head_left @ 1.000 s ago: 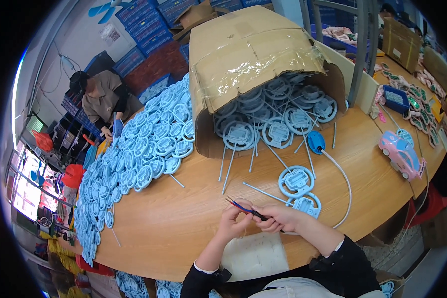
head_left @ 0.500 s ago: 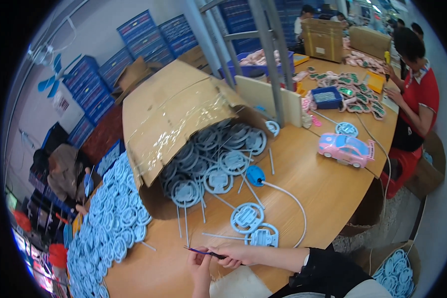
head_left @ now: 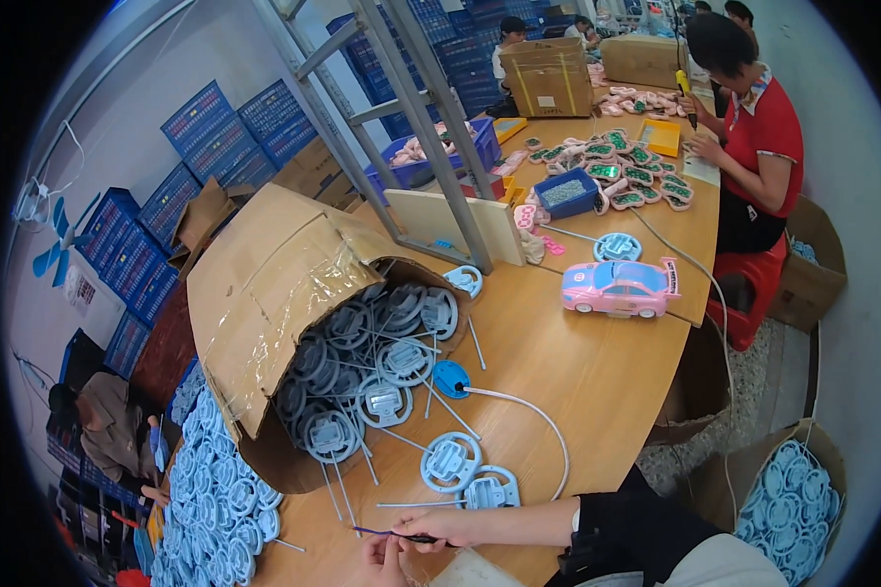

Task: Manual assembly of blue plastic reel components and wiring at a factory workstation.

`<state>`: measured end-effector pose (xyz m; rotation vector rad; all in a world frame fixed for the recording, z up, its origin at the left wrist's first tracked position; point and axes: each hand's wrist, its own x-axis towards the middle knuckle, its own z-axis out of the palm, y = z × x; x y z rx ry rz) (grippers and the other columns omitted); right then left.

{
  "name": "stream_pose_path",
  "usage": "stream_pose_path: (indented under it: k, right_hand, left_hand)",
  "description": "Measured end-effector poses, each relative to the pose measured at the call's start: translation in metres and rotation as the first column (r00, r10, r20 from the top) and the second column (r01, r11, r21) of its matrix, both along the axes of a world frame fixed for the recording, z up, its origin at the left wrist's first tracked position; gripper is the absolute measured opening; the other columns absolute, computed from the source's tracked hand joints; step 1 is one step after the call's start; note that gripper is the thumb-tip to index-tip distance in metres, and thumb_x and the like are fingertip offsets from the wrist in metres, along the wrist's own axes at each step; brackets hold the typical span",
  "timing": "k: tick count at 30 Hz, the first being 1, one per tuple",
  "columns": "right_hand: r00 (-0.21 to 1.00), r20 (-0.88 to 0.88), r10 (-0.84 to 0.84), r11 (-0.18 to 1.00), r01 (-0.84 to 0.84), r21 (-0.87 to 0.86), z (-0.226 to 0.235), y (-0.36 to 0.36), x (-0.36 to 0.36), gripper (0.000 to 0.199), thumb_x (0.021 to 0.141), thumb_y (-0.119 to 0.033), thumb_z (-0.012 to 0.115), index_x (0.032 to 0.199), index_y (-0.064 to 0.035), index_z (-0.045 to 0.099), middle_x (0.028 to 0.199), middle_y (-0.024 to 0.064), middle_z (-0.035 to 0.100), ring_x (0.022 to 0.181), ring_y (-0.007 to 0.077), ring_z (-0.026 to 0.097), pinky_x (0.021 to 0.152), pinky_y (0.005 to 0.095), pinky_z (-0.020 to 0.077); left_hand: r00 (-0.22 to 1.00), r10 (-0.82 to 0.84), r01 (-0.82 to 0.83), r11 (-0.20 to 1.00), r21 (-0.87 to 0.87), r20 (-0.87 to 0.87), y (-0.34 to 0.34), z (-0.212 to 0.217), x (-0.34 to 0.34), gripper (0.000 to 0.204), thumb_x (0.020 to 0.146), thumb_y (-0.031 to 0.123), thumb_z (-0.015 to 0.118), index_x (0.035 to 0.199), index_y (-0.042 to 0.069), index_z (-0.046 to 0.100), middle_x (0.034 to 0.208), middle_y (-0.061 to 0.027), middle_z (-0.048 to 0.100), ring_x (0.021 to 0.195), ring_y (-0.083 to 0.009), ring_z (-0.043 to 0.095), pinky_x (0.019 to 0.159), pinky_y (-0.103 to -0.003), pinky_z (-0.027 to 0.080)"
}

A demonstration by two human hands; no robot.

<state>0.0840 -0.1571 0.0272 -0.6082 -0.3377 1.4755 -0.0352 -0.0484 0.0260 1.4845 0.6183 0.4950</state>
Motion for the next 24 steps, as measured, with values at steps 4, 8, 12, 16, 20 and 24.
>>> stream_pose_path:
  k: [4,8,12,16,20,24]
  right_hand:
    - [0.991,0.096,-0.094,0.989,0.083,0.119,-0.001,0.0,-0.003,0.017,0.086,-0.024,0.042,0.087,-0.0072,0.043,0.068,0.0009,0.046,0.04,0.0025,0.032,0.032,0.0152,0.0186]
    - [0.984,0.096,-0.151,0.984,0.141,0.106,0.004,-0.001,-0.002,0.017,0.086,-0.023,0.043,0.085,-0.0065,0.044,0.065,0.001,0.045,0.039,0.0025,0.031,0.032,0.0156,0.0188]
    - [0.984,0.028,-0.175,0.984,0.174,0.041,0.009,-0.001,0.006,0.016,0.085,-0.021,0.044,0.083,-0.005,0.047,0.062,0.0012,0.045,0.038,0.0052,0.034,0.032,0.0166,0.0201]
    - [0.979,-0.04,-0.2,0.979,0.202,0.031,0.016,-0.004,0.016,0.017,0.084,-0.021,0.045,0.082,-0.0049,0.048,0.06,0.0013,0.045,0.037,0.0064,0.033,0.031,0.0181,0.0193]
    - [0.977,-0.052,-0.208,0.978,0.209,0.014,0.028,0.002,0.016,0.017,0.084,-0.024,0.047,0.081,-0.007,0.047,0.061,0.0009,0.044,0.039,0.0067,0.034,0.033,0.0185,0.0205]
    - [0.962,0.001,-0.273,0.961,0.273,-0.038,0.024,0.005,0.01,0.011,0.083,-0.019,0.047,0.082,-0.0085,0.046,0.06,0.0017,0.043,0.039,0.0097,0.035,0.033,0.02,0.0236]
  left_hand:
    - [0.995,0.006,0.005,0.994,0.109,-0.098,0.0,0.001,-0.003,0.016,0.078,0.004,0.054,0.094,0.002,0.05,0.089,-0.007,0.054,0.08,-0.0138,0.051,0.071,-0.024,0.042]
    - [0.985,-0.084,0.12,0.963,0.241,-0.153,-0.001,0.005,0.005,0.02,0.082,0.018,0.051,0.095,0.003,0.05,0.087,-0.009,0.056,0.078,-0.0175,0.054,0.069,-0.028,0.045]
    - [0.993,-0.074,0.081,0.994,0.071,-0.097,0.018,-0.001,0.024,0.007,0.077,0.005,0.054,0.082,0.0,0.053,0.072,-0.0037,0.056,0.066,-0.0082,0.051,0.061,-0.02,0.04]
    - [0.981,0.004,0.149,0.623,0.768,-0.193,0.063,-0.002,0.067,0.017,0.068,0.011,0.061,0.081,0.002,0.056,0.082,-0.0138,0.054,0.079,-0.0248,0.051,0.068,-0.033,0.04]
    - [0.987,0.163,-0.048,0.202,0.978,0.015,0.104,0.025,0.111,0.038,0.068,0.018,0.061,0.097,-0.002,0.049,0.099,-0.0196,0.049,0.093,-0.0352,0.045,0.08,-0.04,0.037]
    - [0.946,0.322,-0.075,0.344,0.936,-0.042,0.128,0.014,0.146,0.062,0.065,0.038,0.063,0.107,-0.002,0.041,0.106,-0.0225,0.044,0.098,-0.0359,0.043,0.083,-0.042,0.036]
